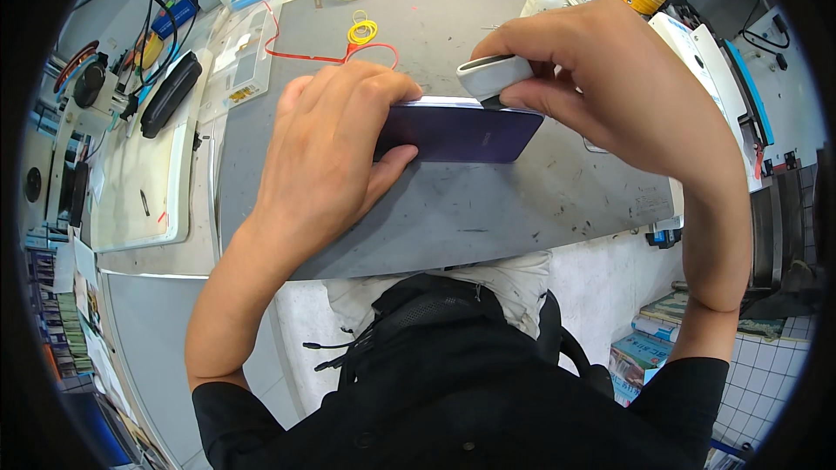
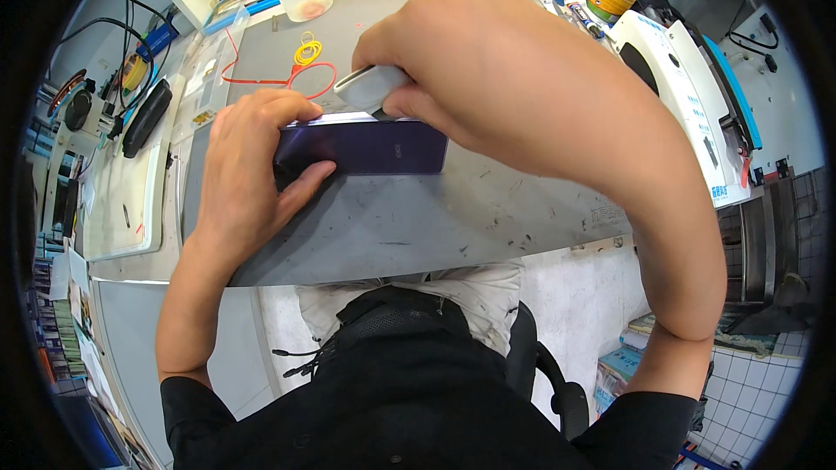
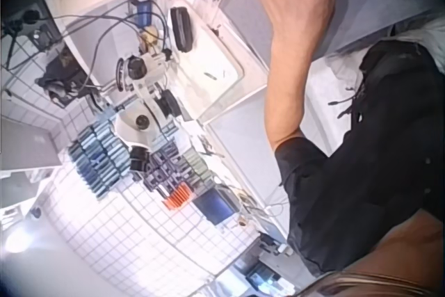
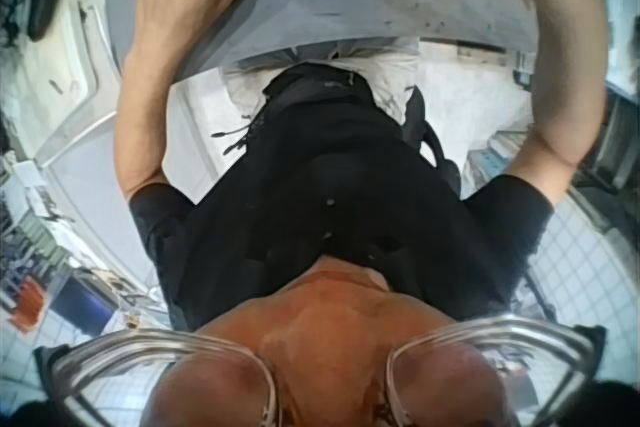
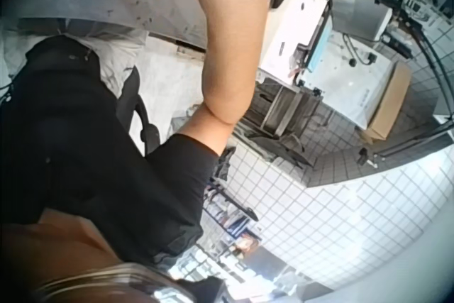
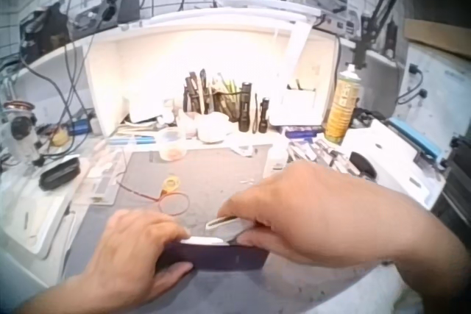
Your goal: The person reassembles a smartphone by placing the back cover onto the chassis and securing it with multiple rubber bands. They then connect the device to a power source to charge it. Finally, the person cleans the screen of a second smartphone using a small white tool.
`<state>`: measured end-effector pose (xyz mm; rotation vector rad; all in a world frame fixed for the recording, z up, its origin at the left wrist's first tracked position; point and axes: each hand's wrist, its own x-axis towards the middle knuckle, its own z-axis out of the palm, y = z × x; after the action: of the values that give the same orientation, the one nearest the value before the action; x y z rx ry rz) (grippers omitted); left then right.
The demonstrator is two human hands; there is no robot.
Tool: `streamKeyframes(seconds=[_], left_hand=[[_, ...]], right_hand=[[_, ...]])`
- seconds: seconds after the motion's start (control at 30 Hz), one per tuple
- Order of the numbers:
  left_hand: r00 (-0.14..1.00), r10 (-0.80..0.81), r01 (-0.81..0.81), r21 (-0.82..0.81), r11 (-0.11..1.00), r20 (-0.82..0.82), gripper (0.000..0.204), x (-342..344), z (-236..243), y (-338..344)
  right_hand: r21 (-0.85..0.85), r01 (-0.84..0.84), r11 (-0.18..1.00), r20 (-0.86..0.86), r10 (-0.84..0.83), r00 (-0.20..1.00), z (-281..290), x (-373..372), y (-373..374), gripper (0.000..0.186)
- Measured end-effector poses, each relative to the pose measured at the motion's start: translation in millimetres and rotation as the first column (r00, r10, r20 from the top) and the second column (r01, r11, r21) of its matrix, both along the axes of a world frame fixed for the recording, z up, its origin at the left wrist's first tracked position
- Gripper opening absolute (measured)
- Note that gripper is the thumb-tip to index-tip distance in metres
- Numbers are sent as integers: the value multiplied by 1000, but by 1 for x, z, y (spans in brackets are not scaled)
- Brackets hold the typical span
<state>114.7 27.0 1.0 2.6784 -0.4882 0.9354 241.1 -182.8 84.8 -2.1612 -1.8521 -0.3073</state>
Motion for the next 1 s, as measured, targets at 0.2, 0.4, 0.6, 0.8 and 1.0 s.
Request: streamKeyframes(seconds=[0.2, 0.4, 0.6, 0.8, 1.0], left_hand=[[1000, 14, -14, 5, 1000, 2, 53, -1, 0, -1], [1000, 23, -22, 24, 999, -11, 56, -3, 2, -1], [1000, 22, -22, 11, 1000, 9, 54, -2, 1, -2], [1000, 27, -27, 17, 1000, 13, 54, -2, 2, -3], [1000, 28, -29, 16, 999, 13, 54, -2, 2, -4]], right_hand=[[-56, 73, 996, -189, -82, 979, -1, 5, 1, 30], [-117, 39, 992, -234, -66, 970, 1, 12, 4, 30], [-131, 24, 991, -221, -53, 974, 2, 14, 5, 30], [-201, 10, 980, -341, -79, 937, 7, 16, 7, 33], [-314, 68, 947, -369, -188, 910, 16, 12, 12, 33]])
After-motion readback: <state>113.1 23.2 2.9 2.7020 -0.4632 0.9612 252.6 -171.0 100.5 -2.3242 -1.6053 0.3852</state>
